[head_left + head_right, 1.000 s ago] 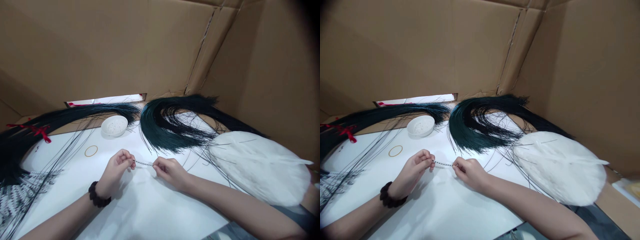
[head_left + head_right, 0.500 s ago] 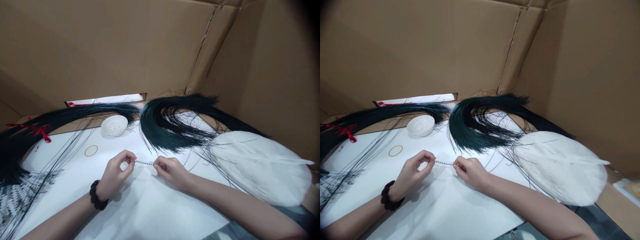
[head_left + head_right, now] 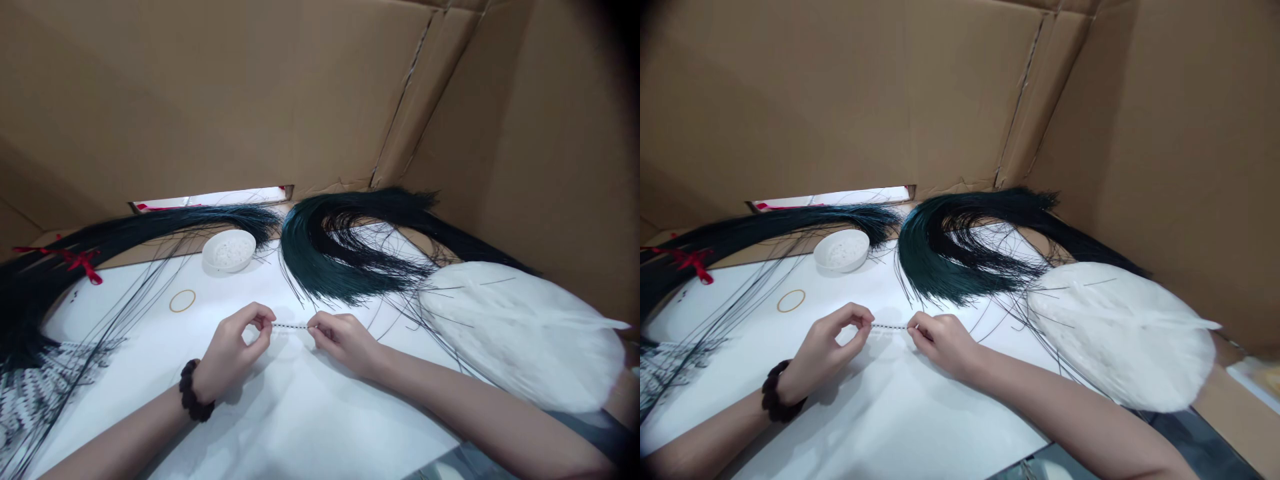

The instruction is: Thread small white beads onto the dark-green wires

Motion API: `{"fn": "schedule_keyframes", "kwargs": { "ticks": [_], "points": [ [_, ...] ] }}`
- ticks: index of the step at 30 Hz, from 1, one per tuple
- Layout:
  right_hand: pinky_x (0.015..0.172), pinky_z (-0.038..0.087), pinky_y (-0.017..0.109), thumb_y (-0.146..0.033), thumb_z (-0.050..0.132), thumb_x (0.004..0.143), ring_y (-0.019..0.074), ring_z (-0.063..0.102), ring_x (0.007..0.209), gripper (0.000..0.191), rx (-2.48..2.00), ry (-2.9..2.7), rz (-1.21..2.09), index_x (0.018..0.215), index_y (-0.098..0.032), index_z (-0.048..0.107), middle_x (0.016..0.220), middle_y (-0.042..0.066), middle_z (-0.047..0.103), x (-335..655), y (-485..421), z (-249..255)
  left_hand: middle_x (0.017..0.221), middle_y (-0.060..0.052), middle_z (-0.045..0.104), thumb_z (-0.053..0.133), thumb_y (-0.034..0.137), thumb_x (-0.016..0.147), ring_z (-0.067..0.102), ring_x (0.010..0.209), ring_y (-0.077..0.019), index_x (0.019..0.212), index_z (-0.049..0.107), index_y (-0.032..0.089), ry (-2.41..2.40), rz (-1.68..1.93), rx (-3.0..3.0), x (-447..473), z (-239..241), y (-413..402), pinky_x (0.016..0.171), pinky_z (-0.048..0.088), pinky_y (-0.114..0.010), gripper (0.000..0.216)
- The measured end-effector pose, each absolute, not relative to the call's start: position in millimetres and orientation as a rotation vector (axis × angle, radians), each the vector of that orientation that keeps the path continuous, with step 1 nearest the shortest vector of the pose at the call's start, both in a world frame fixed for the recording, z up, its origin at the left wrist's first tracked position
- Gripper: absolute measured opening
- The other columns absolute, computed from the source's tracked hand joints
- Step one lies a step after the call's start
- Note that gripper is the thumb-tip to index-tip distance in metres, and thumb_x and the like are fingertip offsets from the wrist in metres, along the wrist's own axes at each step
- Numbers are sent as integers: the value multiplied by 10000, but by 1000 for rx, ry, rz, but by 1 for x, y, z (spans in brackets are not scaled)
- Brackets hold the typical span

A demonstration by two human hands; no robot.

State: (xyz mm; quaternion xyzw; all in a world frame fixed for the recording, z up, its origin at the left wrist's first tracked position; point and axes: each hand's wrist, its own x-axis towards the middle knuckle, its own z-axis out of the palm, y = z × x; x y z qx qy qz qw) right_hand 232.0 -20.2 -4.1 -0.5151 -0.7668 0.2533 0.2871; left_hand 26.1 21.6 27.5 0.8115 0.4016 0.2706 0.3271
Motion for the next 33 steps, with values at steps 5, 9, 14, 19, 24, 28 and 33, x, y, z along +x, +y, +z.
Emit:
{"fn": "schedule_keyframes", "kwargs": {
  "ticks": [5,9,14,19,24,28,33],
  "points": [
    [521,340,191,-204,393,818,89,486,499,131,-1382,-2058,679,795,-177,519,559,-15,571,232,-21,-3,759,3,557,422,129,759,520,720,-132,784,490,193,1055,714,2149,27,28,21,682,412,-252,98],
    [526,343,197,-205,391,817,94,485,504,137,-1386,-2067,694,796,-178,523,565,-10,574,230,-22,-1,705,12,530,407,97,727,507,673,-130,728,464,196,1058,711,2200,27,28,19,651,407,-245,114],
    [516,337,196,-202,399,810,91,464,488,136,-1379,-2065,681,797,-178,532,547,-15,552,231,-22,-1,665,20,495,391,68,697,479,626,-125,674,417,202,1077,683,2228,28,28,18,611,395,-239,138],
    [509,335,192,-205,406,806,85,443,481,137,-1367,-2059,673,787,-174,539,530,-19,535,231,-21,-2,657,22,473,381,47,693,456,612,-117,658,381,201,1055,700,2213,27,29,18,597,384,-234,158],
    [518,355,199,-218,415,806,86,479,483,135,-1359,-1987,782,804,-168,540,541,-12,571,230,-21,-1,674,13,479,390,62,720,463,631,-121,692,409,195,1013,747,2198,27,28,19,610,390,-242,137],
    [489,385,204,-296,433,806,91,500,465,172,-1325,-1746,1113,763,-152,518,534,-1,572,229,-20,2,742,-18,515,400,97,766,486,691,-135,781,485,181,948,776,2184,27,28,21,645,393,-256,120],
    [396,370,187,-393,506,751,74,472,383,255,-1263,-1391,1526,720,-142,485,496,-9,549,228,-15,7,809,-43,524,432,154,793,496,744,-152,821,531,179,832,770,2021,24,28,26,674,401,-274,105]
  ]
}}
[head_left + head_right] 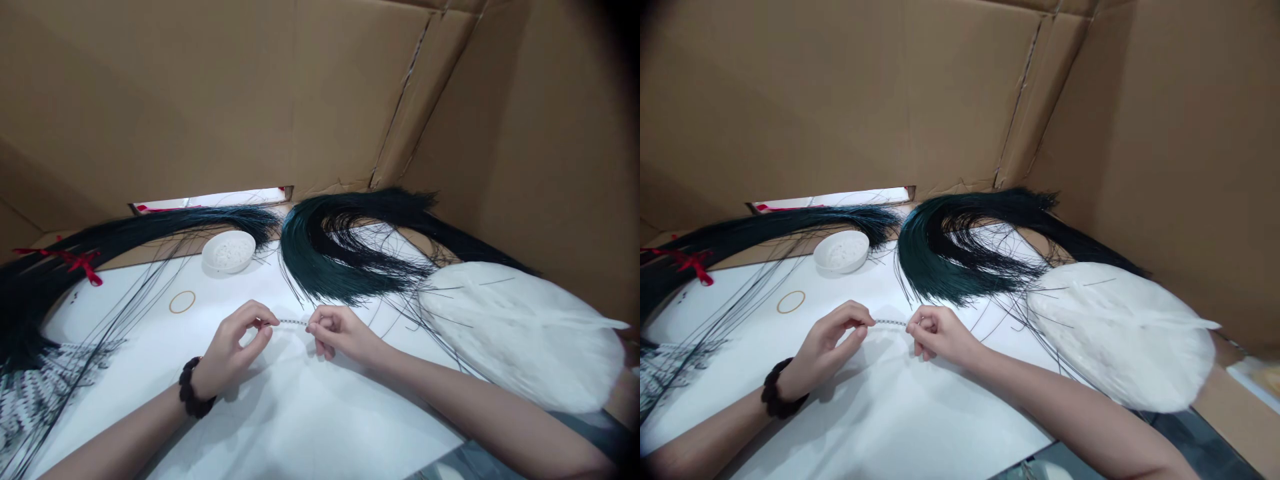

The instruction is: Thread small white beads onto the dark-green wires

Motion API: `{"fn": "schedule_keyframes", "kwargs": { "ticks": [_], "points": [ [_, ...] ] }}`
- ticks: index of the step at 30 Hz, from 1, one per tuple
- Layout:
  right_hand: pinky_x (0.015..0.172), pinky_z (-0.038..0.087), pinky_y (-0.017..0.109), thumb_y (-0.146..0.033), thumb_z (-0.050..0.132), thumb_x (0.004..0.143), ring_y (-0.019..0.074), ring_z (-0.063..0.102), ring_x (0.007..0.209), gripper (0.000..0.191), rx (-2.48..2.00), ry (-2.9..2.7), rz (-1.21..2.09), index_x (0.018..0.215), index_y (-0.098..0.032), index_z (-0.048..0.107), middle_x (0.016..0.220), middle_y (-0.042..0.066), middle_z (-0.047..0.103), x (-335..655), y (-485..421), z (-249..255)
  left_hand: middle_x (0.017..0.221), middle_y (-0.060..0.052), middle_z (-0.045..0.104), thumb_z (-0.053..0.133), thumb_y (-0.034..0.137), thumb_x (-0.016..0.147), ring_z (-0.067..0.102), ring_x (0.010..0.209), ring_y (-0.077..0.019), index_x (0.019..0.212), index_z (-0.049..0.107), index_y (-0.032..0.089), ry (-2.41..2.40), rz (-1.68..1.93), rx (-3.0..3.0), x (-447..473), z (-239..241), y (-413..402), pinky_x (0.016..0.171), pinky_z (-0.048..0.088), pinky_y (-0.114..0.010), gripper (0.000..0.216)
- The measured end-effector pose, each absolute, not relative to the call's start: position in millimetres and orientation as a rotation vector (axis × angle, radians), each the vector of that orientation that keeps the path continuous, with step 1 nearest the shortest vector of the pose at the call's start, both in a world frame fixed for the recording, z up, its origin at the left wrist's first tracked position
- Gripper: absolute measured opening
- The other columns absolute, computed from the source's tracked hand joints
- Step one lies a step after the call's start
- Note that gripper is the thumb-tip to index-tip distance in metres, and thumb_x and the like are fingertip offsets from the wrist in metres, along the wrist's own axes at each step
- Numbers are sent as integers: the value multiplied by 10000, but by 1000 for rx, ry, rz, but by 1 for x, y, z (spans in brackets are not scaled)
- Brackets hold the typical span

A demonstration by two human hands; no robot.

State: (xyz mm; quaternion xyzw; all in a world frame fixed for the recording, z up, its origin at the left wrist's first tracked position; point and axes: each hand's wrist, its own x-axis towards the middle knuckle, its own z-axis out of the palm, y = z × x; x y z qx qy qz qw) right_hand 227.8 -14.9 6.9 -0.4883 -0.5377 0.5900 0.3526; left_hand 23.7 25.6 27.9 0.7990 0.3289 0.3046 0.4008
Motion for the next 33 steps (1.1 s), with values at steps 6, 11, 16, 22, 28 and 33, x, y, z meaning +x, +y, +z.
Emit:
{"fn": "schedule_keyframes", "kwargs": {
  "ticks": [6,11,16,22,28,33],
  "points": [
    [356,344,169,-396,568,697,72,487,354,276,-1228,-1283,1671,696,-129,503,461,-12,561,230,-12,8,774,-58,524,393,242,825,491,680,-157,900,572,157,702,763,1661,20,22,31,641,410,-297,212],
    [335,324,156,-374,582,690,68,489,337,261,-1199,-1256,1771,690,-122,515,454,-13,570,231,-10,3,681,-26,509,446,277,814,470,614,-132,850,600,157,697,708,1561,21,18,34,579,384,-264,199],
    [340,341,159,-360,577,694,67,489,332,244,-1156,-1259,1823,699,-122,524,457,-18,574,231,-10,1,657,-6,485,459,307,809,442,555,-107,831,598,171,667,652,1474,23,13,34,562,365,-257,195],
    [338,324,159,-357,576,693,66,484,332,245,-1128,-1273,1857,699,-118,525,462,-14,575,230,-10,1,622,-7,508,533,381,748,439,516,-103,781,593,155,701,602,1355,25,11,31,518,353,-252,236],
    [337,301,153,-346,568,703,64,489,340,231,-1128,-1275,1855,705,-119,526,465,-15,576,230,-10,0,625,-12,549,540,350,753,461,509,-99,741,576,156,686,619,1342,27,16,27,511,371,-245,198],
    [342,332,157,-320,569,705,67,490,333,208,-1112,-1260,1859,697,-117,524,458,-14,577,230,-10,-1,610,5,539,501,284,788,469,516,-89,714,537,154,720,616,1401,28,22,26,528,393,-234,154]
  ]
}}
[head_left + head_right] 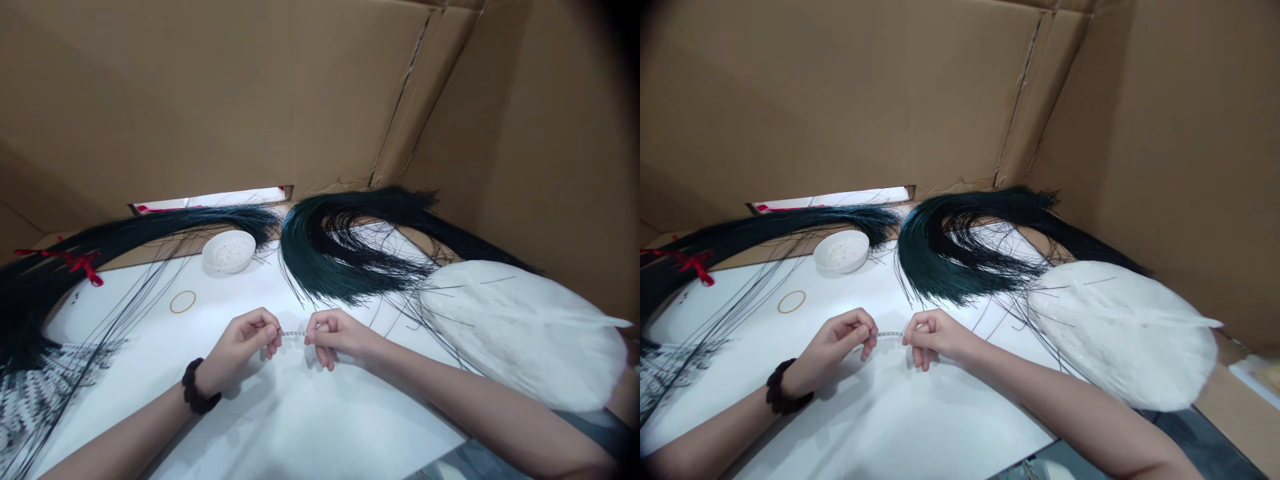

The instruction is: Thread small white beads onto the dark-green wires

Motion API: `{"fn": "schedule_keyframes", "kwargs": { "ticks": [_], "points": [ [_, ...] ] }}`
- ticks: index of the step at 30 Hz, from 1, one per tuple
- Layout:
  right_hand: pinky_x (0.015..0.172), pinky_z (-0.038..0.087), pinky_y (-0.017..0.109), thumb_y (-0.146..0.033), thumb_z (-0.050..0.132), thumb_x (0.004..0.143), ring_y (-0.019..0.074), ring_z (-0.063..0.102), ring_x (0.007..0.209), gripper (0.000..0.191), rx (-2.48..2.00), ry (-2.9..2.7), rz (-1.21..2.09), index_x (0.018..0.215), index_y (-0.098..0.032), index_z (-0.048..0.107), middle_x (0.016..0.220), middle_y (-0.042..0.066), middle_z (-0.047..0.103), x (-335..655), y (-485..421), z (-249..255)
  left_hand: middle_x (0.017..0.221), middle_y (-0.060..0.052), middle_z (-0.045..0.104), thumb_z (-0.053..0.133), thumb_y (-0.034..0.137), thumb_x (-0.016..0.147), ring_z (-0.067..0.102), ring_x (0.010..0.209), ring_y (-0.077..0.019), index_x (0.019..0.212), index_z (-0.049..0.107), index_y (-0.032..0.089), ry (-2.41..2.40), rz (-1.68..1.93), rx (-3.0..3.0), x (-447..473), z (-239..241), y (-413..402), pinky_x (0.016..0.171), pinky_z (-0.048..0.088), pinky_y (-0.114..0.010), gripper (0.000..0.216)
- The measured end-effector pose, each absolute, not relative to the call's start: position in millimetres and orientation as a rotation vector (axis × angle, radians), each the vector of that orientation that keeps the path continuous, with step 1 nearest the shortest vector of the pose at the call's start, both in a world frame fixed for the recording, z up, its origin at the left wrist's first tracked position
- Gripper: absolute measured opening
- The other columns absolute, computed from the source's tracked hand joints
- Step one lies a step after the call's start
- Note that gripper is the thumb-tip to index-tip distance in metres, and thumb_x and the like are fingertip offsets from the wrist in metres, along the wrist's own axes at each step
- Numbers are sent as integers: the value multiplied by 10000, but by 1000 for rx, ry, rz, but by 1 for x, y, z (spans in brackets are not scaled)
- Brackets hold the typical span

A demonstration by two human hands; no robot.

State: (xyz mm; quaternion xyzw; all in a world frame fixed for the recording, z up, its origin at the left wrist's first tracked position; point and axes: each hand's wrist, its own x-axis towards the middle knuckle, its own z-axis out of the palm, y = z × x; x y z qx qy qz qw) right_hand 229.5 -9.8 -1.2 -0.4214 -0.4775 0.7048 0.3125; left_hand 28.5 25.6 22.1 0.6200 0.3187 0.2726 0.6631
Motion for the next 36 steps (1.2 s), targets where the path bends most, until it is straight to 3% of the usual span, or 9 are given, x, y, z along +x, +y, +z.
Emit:
{"fn": "schedule_keyframes", "kwargs": {
  "ticks": [12,36],
  "points": [
    [345,331,153,-297,569,699,63,481,332,184,-1163,-1249,1786,683,-122,518,445,-15,568,231,-9,3,744,-5,536,469,244,796,531,679,-121,768,436,188,920,664,1874,25,17,23,613,420,-253,71],
    [429,397,198,-337,490,765,90,493,434,199,-1210,-1465,1528,713,-145,476,468,-22,504,228,-17,1,730,16,526,390,186,814,515,670,-115,755,393,206,1072,664,2122,27,15,18,617,416,-232,62]
  ]
}}
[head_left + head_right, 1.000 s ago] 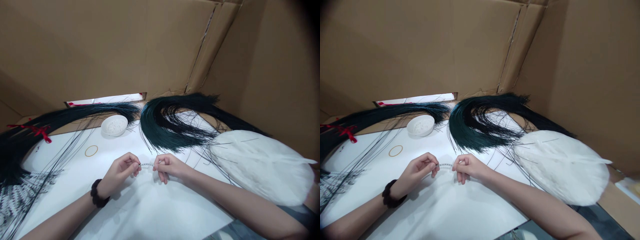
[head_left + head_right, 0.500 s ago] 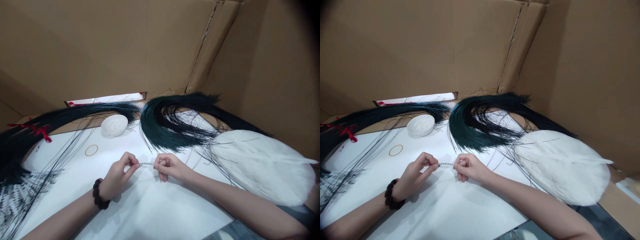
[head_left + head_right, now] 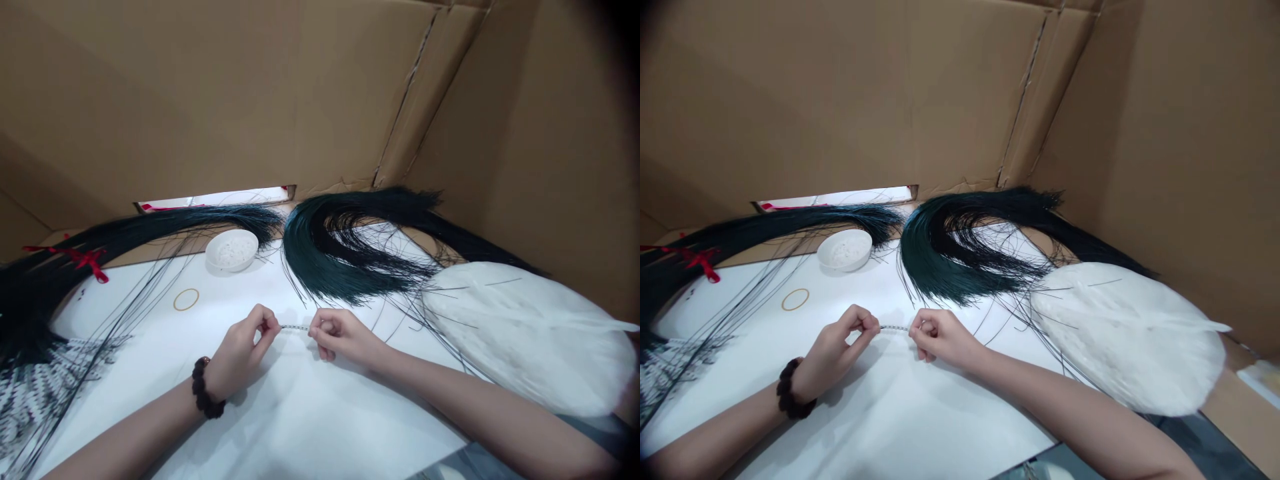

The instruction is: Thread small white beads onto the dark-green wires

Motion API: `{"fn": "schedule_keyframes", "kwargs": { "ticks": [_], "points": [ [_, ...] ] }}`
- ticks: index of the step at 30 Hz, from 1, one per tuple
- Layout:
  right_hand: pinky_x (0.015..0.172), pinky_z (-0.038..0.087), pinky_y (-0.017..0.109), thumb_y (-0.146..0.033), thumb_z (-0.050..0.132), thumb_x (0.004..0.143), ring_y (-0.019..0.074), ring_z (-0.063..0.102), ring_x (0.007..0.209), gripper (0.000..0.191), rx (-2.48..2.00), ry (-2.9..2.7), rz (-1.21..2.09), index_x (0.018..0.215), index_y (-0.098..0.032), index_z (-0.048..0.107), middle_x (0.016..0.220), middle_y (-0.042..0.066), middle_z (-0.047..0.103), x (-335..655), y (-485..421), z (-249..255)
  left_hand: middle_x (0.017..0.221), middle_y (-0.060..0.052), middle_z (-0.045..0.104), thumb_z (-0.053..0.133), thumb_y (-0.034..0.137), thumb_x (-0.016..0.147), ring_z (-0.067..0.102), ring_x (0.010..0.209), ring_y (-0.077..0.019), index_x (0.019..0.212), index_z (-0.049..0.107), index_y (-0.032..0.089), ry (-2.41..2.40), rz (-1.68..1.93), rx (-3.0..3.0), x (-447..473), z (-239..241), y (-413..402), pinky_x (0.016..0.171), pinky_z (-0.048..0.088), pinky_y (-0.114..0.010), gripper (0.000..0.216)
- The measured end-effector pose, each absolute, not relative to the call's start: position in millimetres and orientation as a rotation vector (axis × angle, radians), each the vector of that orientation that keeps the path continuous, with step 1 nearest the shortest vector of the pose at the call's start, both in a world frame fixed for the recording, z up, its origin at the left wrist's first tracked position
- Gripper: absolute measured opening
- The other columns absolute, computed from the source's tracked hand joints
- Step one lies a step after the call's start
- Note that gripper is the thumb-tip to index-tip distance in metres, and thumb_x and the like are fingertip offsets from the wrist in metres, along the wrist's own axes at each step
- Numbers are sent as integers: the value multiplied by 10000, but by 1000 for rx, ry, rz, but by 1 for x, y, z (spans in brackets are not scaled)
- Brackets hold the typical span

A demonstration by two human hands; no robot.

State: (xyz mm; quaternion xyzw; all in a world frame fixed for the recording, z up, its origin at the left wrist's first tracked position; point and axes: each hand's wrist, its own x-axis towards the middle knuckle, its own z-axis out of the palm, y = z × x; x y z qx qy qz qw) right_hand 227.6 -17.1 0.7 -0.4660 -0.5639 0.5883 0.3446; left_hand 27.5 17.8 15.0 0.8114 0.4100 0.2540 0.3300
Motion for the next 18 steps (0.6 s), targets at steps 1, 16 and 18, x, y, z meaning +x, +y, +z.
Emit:
{"fn": "schedule_keyframes", "kwargs": {
  "ticks": [1,16,18],
  "points": [
    [431,399,200,-340,486,766,89,490,431,202,-1227,-1475,1513,709,-146,474,471,-22,503,227,-17,0,729,15,523,384,180,813,510,661,-114,760,393,206,1077,658,2138,28,15,17,604,411,-227,60],
    [457,265,203,-320,431,810,69,352,437,228,-1403,-1807,1280,706,-136,520,467,-37,420,222,-16,5,922,-57,599,325,238,858,558,842,-179,964,474,183,936,259,2508,37,10,15,721,433,-281,191],
    [459,256,205,-329,426,812,70,340,445,246,-1398,-1830,1296,690,-135,516,470,-35,415,217,-18,5,870,-53,613,326,187,849,577,786,-187,924,482,176,922,194,2555,41,11,9,665,444,-284,174]
  ]
}}
